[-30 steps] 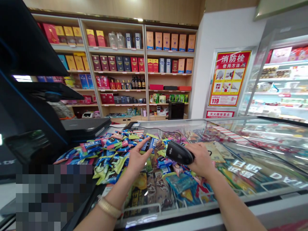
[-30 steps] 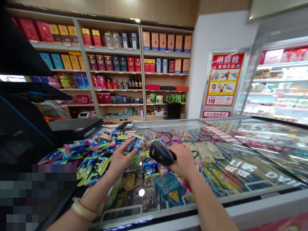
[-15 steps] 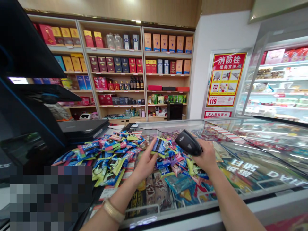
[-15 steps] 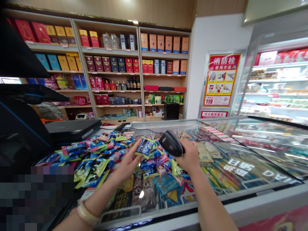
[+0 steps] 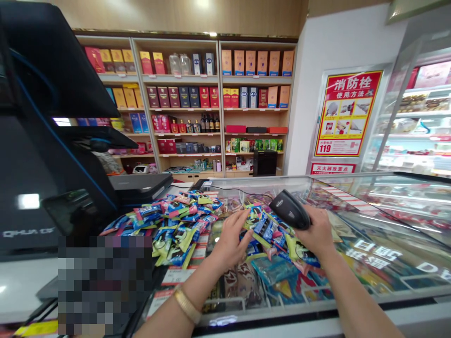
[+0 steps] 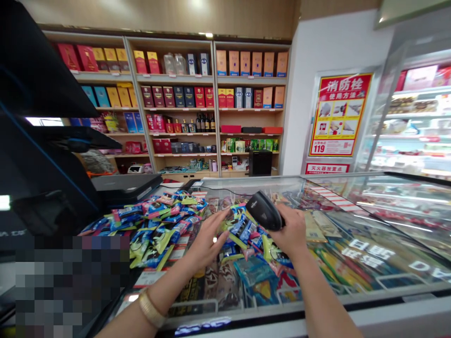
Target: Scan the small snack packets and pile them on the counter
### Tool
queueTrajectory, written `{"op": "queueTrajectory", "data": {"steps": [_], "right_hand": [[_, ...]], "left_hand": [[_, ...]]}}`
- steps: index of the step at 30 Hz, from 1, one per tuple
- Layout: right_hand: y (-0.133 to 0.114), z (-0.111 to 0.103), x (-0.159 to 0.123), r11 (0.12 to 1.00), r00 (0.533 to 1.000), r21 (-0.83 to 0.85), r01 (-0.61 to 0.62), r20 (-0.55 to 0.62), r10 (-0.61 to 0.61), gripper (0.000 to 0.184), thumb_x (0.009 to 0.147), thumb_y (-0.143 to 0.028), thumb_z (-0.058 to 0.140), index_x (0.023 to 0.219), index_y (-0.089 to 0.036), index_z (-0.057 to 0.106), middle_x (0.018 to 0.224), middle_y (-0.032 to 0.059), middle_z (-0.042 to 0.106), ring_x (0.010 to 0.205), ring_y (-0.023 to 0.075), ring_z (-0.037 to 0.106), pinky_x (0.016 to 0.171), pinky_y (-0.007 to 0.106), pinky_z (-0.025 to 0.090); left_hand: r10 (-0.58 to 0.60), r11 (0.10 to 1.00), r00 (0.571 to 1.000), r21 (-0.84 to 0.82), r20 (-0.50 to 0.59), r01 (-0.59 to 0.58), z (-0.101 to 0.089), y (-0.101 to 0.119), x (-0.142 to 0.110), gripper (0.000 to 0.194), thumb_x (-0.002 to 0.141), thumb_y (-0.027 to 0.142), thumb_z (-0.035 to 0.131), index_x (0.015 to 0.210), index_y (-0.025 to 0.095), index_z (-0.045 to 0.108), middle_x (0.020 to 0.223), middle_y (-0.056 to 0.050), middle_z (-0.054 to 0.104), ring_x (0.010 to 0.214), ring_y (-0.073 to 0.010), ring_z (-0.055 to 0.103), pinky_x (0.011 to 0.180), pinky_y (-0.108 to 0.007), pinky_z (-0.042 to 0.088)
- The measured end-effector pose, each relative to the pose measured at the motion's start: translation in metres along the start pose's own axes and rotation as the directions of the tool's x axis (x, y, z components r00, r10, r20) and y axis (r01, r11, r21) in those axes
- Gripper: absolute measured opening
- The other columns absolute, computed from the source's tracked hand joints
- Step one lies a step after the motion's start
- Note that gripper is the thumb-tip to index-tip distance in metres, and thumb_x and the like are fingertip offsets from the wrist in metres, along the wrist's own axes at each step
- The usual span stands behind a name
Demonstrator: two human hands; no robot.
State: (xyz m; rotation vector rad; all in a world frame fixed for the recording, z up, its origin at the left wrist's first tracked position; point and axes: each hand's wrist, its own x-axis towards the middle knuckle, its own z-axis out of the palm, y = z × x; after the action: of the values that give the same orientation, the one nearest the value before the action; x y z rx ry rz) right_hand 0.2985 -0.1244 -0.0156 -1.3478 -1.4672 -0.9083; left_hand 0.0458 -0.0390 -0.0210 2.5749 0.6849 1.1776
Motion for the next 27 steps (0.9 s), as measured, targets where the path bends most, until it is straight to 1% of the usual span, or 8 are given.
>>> {"op": "queueTrajectory", "data": {"steps": [4,7,10,13,18,21,25,27], "right_hand": [[0.001,0.001,-0.002,1.0,1.0,-0.001,-0.017,0.007,0.017,0.032,0.074,-0.043,0.058,0.096,-0.02,0.063,0.086,0.0092,0.071,0.079,0.0264,0.064,0.07,0.037,0.042],[0.0,0.0,-0.002,0.999,0.998,0.002,-0.04,0.055,0.04,0.029,0.075,-0.042,0.058,0.093,-0.02,0.064,0.086,0.0092,0.07,0.079,0.0265,0.063,0.07,0.037,0.041],[-0.001,-0.001,-0.003,0.999,0.997,0.005,-0.045,0.068,0.045,0.027,0.075,-0.04,0.057,0.092,-0.021,0.064,0.085,0.0087,0.069,0.08,0.0267,0.063,0.071,0.037,0.041],[0.0,-0.001,-0.003,1.0,0.999,0.005,-0.028,0.044,0.028,0.028,0.075,-0.038,0.057,0.096,-0.02,0.064,0.087,0.0089,0.069,0.082,0.0269,0.063,0.072,0.037,0.041],[0.0,-0.001,-0.002,1.0,1.0,0.007,0.005,0.026,-0.005,0.023,0.075,-0.037,0.058,0.09,-0.021,0.063,0.082,0.007,0.069,0.078,0.0254,0.063,0.069,0.035,0.039],[-0.002,-0.002,-0.001,1.0,0.999,0.009,-0.002,0.043,0.002,0.018,0.076,-0.037,0.057,0.085,-0.022,0.062,0.079,0.0056,0.068,0.075,0.024,0.062,0.069,0.035,0.038],[-0.005,-0.003,0.0,1.0,0.997,0.015,-0.025,0.068,0.024,0.017,0.077,-0.035,0.056,0.085,-0.022,0.062,0.078,0.0052,0.067,0.075,0.0234,0.061,0.07,0.035,0.038],[-0.006,-0.004,0.0,0.999,0.998,0.025,-0.023,0.059,0.021,0.016,0.076,-0.035,0.056,0.085,-0.022,0.062,0.076,0.0049,0.066,0.074,0.0234,0.061,0.069,0.035,0.038]], "left_hand": [[-0.189,0.928,0.969,0.294,-0.16,0.23,-0.027,-0.004,0.003,0.05,0.081,0.023,0.057,0.131,0.021,0.054,0.126,-0.014,0.058,0.118,-0.03,0.054,0.1,-0.047,0.042],[-0.402,0.712,0.891,0.539,-0.212,0.45,-0.057,-0.006,0.003,0.04,0.077,0.028,0.061,0.116,0.017,0.062,0.118,-0.019,0.058,0.111,-0.0352,0.055,0.092,-0.048,0.044],[-0.558,0.534,0.802,0.647,-0.214,0.544,-0.082,-0.012,0.0,0.041,0.073,0.036,0.067,0.107,0.015,0.063,0.111,-0.02,0.059,0.108,-0.0373,0.055,0.087,-0.046,0.045],[-0.633,0.471,0.75,0.672,-0.192,0.571,-0.096,-0.021,-0.004,0.037,0.071,0.036,0.069,0.1,0.014,0.065,0.108,-0.023,0.06,0.105,-0.0387,0.058,0.084,-0.046,0.046],[-0.673,0.474,0.727,0.674,-0.138,0.567,-0.103,-0.027,-0.005,0.01,0.073,0.024,0.06,0.073,0.017,0.066,0.092,-0.019,0.066,0.091,-0.0352,0.064,0.074,-0.042,0.049],[-0.66,0.52,0.739,0.626,-0.137,0.581,-0.105,-0.028,-0.004,0.014,0.074,0.021,0.055,0.062,0.019,0.061,0.079,-0.014,0.066,0.082,-0.031,0.064,0.069,-0.038,0.048],[-0.532,0.669,0.799,0.438,-0.282,0.6,-0.102,-0.037,-0.002,0.02,0.078,0.026,0.05,0.059,0.021,0.054,0.077,-0.009,0.063,0.076,-0.0253,0.062,0.068,-0.035,0.047],[-0.487,0.782,0.786,0.21,-0.382,0.586,-0.098,-0.043,0.001,0.021,0.079,0.033,0.051,0.061,0.021,0.052,0.077,-0.006,0.06,0.07,-0.0209,0.06,0.067,-0.033,0.048]]}}
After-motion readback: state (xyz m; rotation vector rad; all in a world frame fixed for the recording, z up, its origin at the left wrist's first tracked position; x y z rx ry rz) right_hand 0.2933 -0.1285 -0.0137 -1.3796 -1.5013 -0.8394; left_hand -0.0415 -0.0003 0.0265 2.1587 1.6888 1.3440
